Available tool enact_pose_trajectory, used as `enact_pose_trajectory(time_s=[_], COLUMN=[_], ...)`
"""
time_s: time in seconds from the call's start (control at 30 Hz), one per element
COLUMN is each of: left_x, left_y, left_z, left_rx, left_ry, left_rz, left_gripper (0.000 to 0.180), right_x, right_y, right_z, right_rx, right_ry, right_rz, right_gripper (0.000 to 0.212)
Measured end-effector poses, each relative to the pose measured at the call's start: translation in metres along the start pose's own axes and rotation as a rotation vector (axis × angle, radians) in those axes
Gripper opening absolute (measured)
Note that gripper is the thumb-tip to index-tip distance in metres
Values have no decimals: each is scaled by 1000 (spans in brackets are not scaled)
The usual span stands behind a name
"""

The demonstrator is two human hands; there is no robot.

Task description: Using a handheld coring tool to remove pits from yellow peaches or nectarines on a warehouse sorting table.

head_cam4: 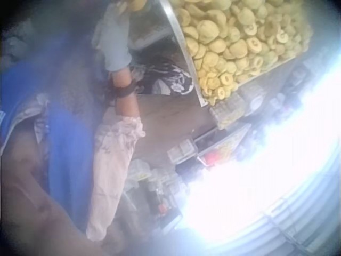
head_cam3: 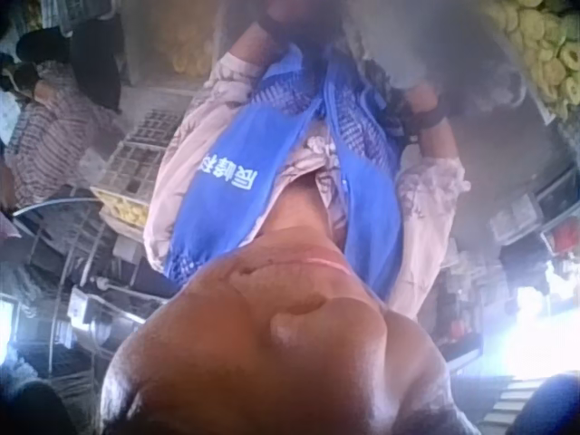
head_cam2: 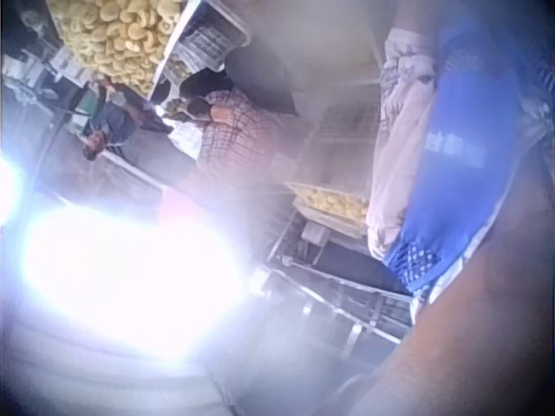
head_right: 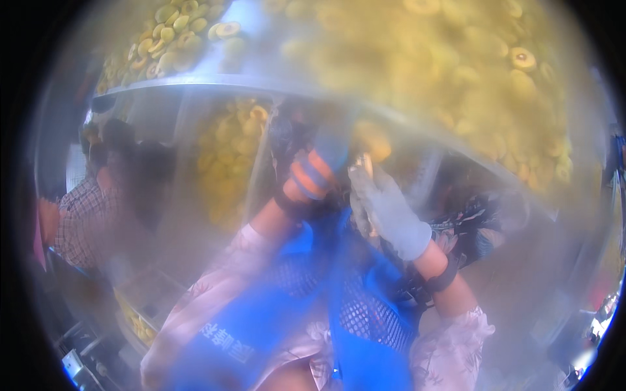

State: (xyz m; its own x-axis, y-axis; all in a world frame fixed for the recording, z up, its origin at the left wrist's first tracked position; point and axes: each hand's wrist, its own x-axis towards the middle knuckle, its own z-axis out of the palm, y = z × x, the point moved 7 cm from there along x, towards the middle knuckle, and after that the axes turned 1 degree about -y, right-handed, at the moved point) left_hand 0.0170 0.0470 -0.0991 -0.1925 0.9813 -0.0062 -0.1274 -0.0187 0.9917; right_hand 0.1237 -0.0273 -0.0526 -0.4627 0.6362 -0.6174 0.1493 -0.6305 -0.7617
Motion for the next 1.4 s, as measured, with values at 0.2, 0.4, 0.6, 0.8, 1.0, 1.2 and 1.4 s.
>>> enact_pose_trajectory(time_s=[0.2,0.4,0.6,0.8,1.0,1.2,1.4], left_x=[-7,-13,-18,-2,35,84,25], left_y=[48,1,35,6,51,29,67], left_z=[14,10,4,-176,-86,-28,-38], left_rx=[-18,-82,-351,34,1021,1095,-243], left_ry=[-514,-407,-446,565,379,7,-274], left_rz=[208,781,529,264,635,712,199], left_gripper=[41,37,27,37,42,52,50], right_x=[-10,-18,-3,54,68,52,41], right_y=[1,4,2,54,72,63,-59], right_z=[-3,12,17,-48,-45,-55,-26], right_rx=[68,120,-483,-951,-1249,-1176,-705], right_ry=[-120,-247,94,282,189,348,485], right_rz=[68,14,-398,-270,-229,-407,-571], right_gripper=[29,30,29,42,50,50,46])
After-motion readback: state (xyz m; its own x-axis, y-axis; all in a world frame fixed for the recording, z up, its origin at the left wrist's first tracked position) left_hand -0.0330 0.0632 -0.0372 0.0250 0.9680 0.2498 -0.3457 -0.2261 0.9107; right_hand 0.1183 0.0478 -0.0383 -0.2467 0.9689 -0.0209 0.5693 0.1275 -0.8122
